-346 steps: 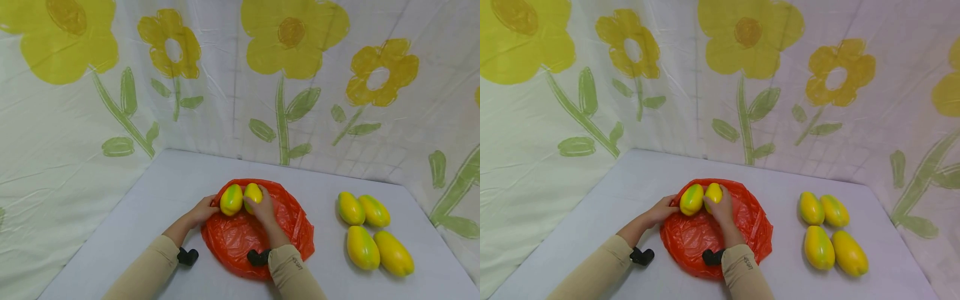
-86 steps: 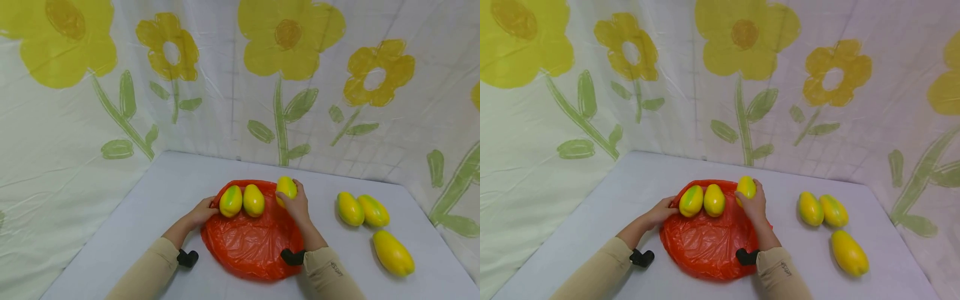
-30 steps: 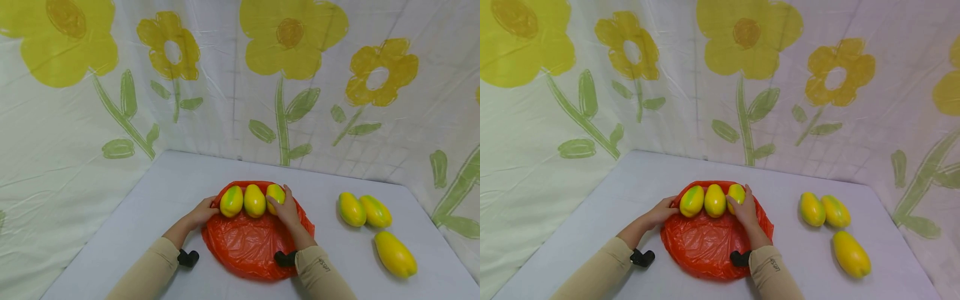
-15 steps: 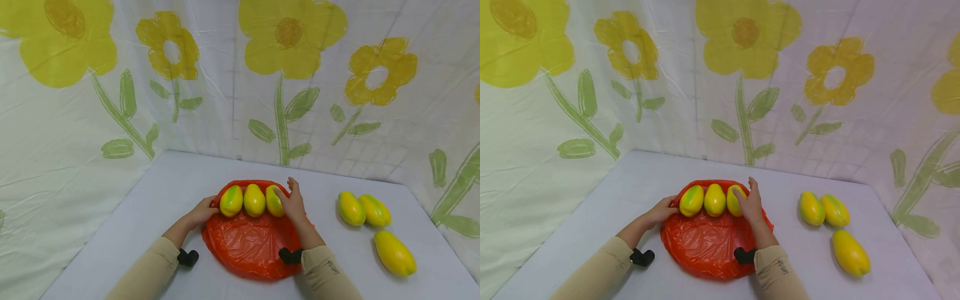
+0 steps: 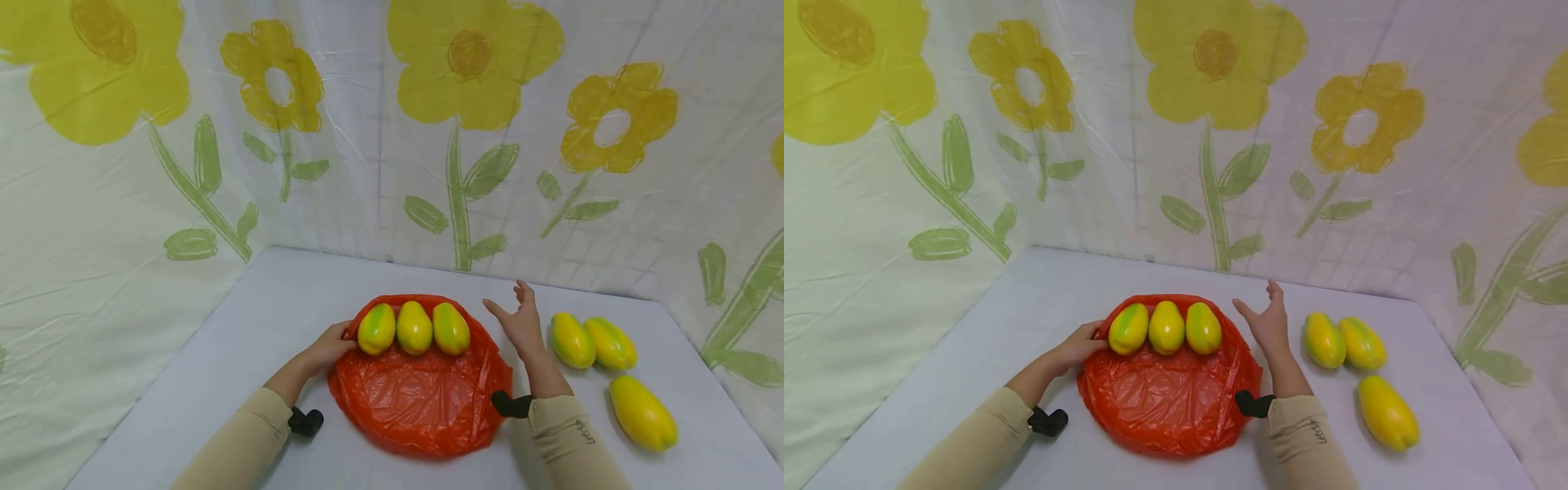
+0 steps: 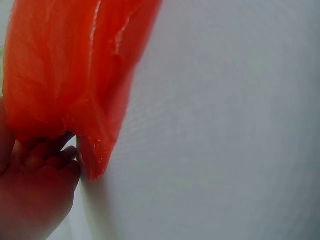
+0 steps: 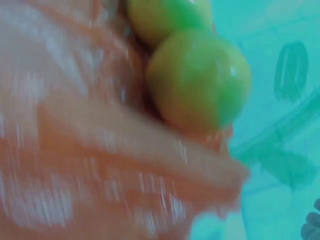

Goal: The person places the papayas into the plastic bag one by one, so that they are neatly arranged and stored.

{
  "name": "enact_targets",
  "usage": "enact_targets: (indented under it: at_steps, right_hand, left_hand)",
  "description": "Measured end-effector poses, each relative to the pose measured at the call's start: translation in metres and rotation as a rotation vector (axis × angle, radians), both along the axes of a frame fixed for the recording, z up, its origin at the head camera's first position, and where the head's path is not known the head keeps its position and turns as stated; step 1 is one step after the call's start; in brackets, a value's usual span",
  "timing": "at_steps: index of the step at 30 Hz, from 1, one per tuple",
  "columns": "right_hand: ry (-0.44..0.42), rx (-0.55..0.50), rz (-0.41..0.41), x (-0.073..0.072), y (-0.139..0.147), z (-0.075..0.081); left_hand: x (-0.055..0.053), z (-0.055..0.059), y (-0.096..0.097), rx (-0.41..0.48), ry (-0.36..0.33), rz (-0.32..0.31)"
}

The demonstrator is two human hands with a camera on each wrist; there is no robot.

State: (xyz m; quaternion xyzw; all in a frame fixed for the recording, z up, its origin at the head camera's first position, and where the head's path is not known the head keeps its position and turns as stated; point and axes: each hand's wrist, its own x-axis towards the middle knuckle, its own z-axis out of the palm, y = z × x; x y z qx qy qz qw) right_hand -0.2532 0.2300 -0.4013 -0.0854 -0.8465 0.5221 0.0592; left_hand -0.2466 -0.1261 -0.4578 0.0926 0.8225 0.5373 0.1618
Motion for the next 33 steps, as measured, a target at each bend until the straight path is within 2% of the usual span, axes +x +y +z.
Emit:
enact_targets:
  at_steps: [8,14,18,24,27,33]
  right_hand:
    - [-0.002,0.1,-0.045,-0.002,0.04,-0.002]
    - [-0.068,0.18,-0.086,0.001,0.069,0.0]
    - [-0.126,0.176,-0.12,0.003,0.086,-0.001]
    - [-0.12,0.188,-0.165,0.007,0.102,-0.004]
    - [-0.135,0.19,-0.162,0.009,0.106,-0.005]
    - [-0.219,0.192,-0.149,0.01,0.11,-0.01]
  left_hand:
    - [0.001,0.003,0.0,0.019,-0.012,-0.008]
    - [0.0,0.002,0.0,0.013,-0.022,-0.004]
    - [0.0,0.001,0.0,0.006,-0.026,0.002]
    - [0.0,0.001,0.0,0.013,-0.032,0.009]
    - [0.0,0.002,0.0,0.015,-0.025,0.002]
    - [0.0,0.002,0.0,0.011,-0.02,-0.006]
